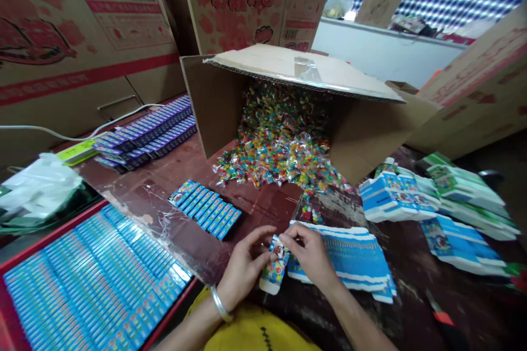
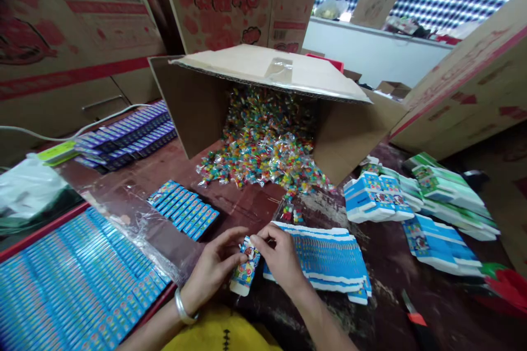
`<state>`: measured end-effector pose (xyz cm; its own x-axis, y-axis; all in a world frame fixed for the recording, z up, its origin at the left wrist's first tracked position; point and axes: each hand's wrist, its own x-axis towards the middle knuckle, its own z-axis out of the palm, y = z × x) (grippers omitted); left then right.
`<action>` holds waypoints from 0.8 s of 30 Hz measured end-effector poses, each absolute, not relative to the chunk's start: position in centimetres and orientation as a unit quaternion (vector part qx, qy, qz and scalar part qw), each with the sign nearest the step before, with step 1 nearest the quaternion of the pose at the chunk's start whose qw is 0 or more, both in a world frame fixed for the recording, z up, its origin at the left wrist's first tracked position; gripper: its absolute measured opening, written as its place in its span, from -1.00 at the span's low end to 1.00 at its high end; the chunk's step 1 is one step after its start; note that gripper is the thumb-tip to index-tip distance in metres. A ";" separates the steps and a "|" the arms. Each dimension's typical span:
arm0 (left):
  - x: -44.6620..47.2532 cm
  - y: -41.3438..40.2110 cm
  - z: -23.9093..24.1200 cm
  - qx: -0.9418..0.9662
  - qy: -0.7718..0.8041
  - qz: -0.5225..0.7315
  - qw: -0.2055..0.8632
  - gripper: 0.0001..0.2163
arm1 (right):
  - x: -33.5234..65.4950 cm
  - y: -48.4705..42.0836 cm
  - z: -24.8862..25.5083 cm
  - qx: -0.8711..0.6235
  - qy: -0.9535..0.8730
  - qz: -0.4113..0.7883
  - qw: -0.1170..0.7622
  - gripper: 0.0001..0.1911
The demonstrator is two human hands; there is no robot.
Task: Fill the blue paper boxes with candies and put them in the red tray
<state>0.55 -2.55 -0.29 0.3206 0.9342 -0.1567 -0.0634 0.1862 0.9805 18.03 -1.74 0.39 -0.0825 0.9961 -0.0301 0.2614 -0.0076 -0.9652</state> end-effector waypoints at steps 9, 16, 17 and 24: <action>0.6 -1.9 -1.7 0.435 0.450 0.415 0.660 -0.79 | 23.4 0.9 0.3 -0.616 -0.648 0.296 0.336 -0.80; 0.9 -1.9 -0.9 0.407 0.452 0.391 0.691 -0.62 | 27.5 6.6 -2.8 -0.688 -0.664 0.200 0.214 -0.80; 0.8 -2.0 -0.8 0.398 0.447 0.381 0.705 -0.57 | 27.3 6.8 -3.2 -0.684 -0.666 0.204 0.215 -0.84; 0.1 -1.8 -1.7 0.444 0.459 0.342 0.690 -0.72 | 26.6 6.2 -2.5 -0.660 -0.665 0.234 0.258 -0.85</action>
<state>0.13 -1.85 -1.70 0.3451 0.8788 -0.3296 -0.0641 0.3725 0.9258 26.59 6.16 -2.47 0.0055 0.9994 0.0332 0.7576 0.0175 -0.6525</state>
